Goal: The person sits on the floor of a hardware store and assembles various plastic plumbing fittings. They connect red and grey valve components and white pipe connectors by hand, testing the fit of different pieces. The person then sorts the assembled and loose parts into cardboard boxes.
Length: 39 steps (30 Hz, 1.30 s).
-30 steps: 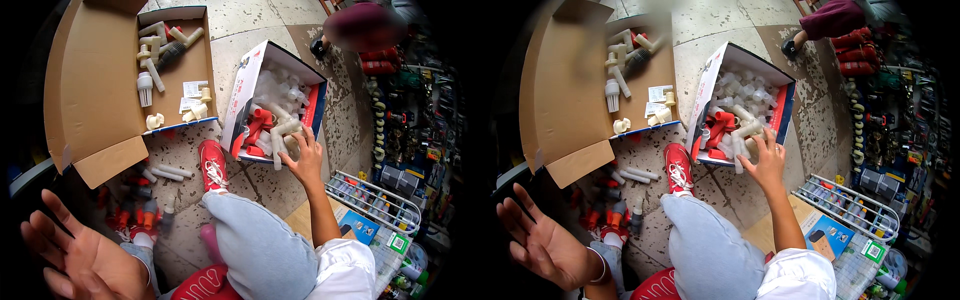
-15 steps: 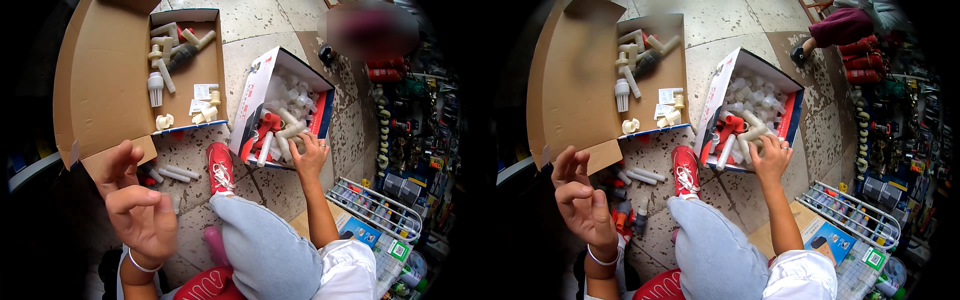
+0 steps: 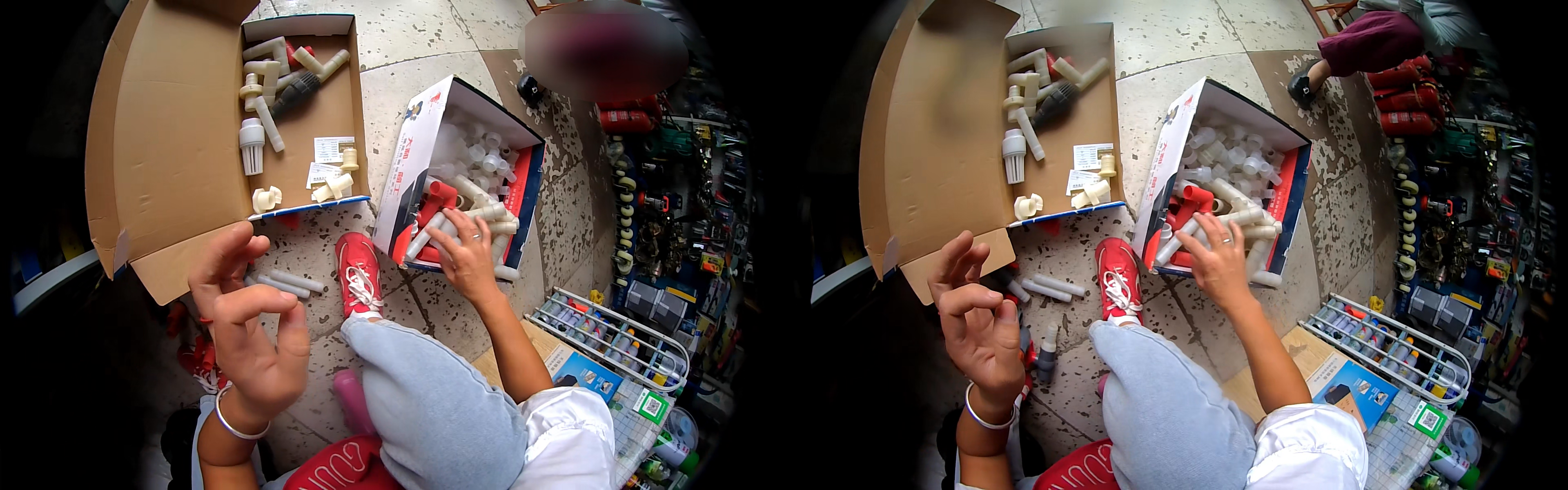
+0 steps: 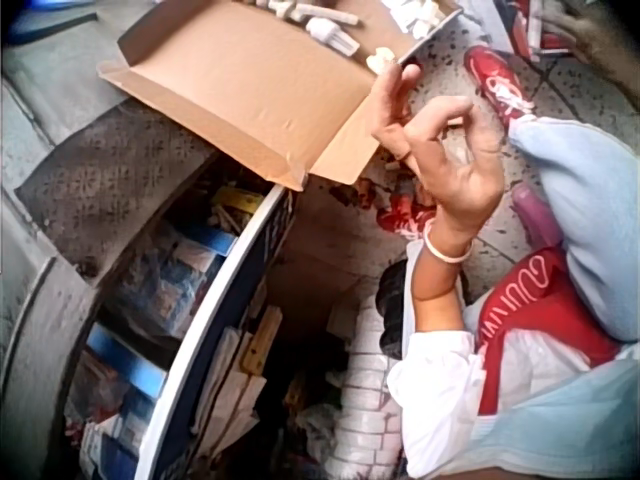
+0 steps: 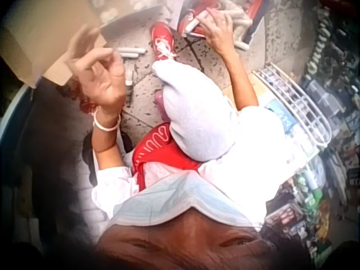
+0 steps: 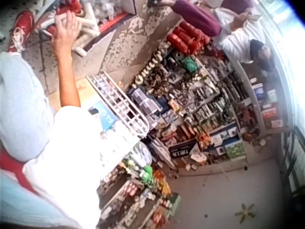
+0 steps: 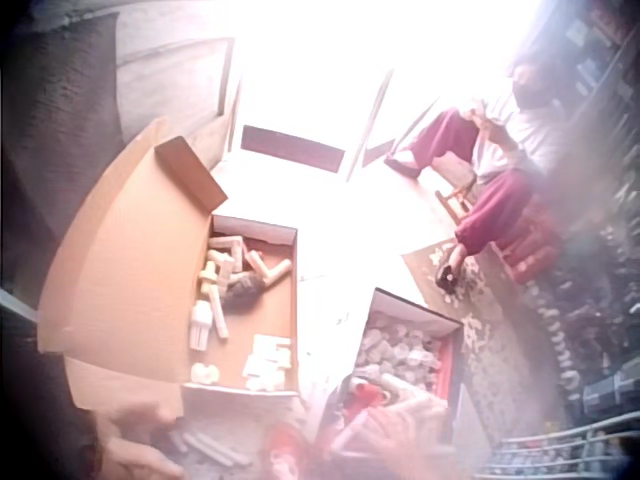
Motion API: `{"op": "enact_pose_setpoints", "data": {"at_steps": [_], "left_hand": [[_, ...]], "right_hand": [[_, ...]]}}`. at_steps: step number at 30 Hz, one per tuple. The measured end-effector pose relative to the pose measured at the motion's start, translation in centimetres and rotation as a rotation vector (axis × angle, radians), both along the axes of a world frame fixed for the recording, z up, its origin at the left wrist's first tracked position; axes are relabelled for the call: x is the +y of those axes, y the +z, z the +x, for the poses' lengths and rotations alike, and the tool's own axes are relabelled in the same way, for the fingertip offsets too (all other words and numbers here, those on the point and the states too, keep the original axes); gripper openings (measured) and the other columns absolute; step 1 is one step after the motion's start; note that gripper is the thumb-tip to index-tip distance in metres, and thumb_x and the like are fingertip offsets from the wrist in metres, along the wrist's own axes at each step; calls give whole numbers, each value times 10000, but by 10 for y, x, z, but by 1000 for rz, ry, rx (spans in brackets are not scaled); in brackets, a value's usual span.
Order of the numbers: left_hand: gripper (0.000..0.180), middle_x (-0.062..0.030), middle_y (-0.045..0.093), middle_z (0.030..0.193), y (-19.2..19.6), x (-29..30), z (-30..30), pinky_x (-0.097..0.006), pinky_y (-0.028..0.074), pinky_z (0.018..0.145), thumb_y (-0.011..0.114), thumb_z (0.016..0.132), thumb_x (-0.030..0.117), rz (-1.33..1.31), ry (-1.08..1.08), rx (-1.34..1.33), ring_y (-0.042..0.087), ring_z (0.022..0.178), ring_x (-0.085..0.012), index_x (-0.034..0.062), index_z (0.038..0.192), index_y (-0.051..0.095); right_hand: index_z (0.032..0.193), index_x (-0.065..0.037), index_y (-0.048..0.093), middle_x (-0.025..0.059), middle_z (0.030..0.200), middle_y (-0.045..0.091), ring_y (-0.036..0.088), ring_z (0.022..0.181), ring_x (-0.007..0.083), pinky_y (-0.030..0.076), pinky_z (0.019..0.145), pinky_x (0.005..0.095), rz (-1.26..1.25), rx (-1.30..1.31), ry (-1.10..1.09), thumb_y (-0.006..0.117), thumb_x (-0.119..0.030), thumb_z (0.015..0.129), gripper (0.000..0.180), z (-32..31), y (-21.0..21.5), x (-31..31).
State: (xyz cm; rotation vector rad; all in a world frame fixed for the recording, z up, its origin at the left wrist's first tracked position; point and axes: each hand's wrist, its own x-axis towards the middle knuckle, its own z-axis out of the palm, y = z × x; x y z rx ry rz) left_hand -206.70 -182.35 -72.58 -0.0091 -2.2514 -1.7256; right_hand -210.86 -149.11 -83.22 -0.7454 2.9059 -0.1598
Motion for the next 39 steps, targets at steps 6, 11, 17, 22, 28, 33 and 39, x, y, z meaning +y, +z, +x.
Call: {"op": "enact_pose_setpoints", "data": {"at_steps": [6, 11, 17, 22, 28, 33, 39], "left_hand": [[191, -210, 400, 1358, 1, 8, -2, -432, 362, 1033, 590, 786, -28, 29, 12, -21, 478, 1182, -303, 78, 936, 542], [153, -208, 453, 1309, -36, 4, -11, -405, 408, 996, 585, 804, -16, 0, 60, -59, 529, 1129, -296, 40, 944, 561], [379, -221, 426, 1347, -139, -15, -6, -486, 333, 1080, 671, 790, 96, -610, -63, -304, 416, 1271, -406, 30, 1135, 529], [575, -261, 274, 1504, -210, -30, 20, -494, 219, 1156, 611, 820, 150, -1045, -155, -418, 276, 1393, -409, -8, 1348, 445], [399, -271, 142, 1556, -231, -21, 23, -473, 173, 1178, 525, 872, 136, -1200, -191, -431, 187, 1439, -412, -34, 1232, 561], [291, -286, 108, 1559, -232, -17, 23, -465, 169, 1180, 534, 873, 141, -1260, -195, -479, 155, 1447, -423, -26, 1093, 625], [245, -287, 106, 1561, -236, -22, 26, -464, 163, 1181, 545, 863, 142, -1255, -202, -468, 144, 1451, -422, -30, 1010, 637]], "right_hand": [[1122, -145, 611, 80, 1292, 555, 489, 1257, 274, 296, 1080, 509, -68, -52, 92, 721, -58, 737, 410, -7, -9, -16], [1123, -89, 572, 76, 1073, 662, 624, 1039, 256, 385, 1000, 454, -330, 334, 35, 702, -28, 764, 387, -31, 20, -10], [1215, -40, 534, 162, 1244, 525, 501, 1168, 350, 381, 996, 445, -140, 456, -341, 676, -77, 821, 421, -61, 23, 19], [1218, -46, 542, 181, 1263, 513, 569, 1092, 371, 480, 912, 414, -497, 208, 51, 673, -11, 793, 446, -94, -5, -106], [1387, -83, 359, 238, 1298, 474, 555, 1118, 417, 477, 912, 480, -318, -442, -153, 718, -407, 801, 760, -137, -118, -251], [1298, 8, 386, 222, 1259, 506, 549, 1148, 379, 474, 910, 480, -285, -355, -407, 778, -436, 715, 831, -142, -140, -314], [1148, 23, 464, 228, 1204, 525, 552, 1123, 395, 462, 928, 496, -294, -463, -434, 732, -313, 729, 600, -128, -140, -303]]}}
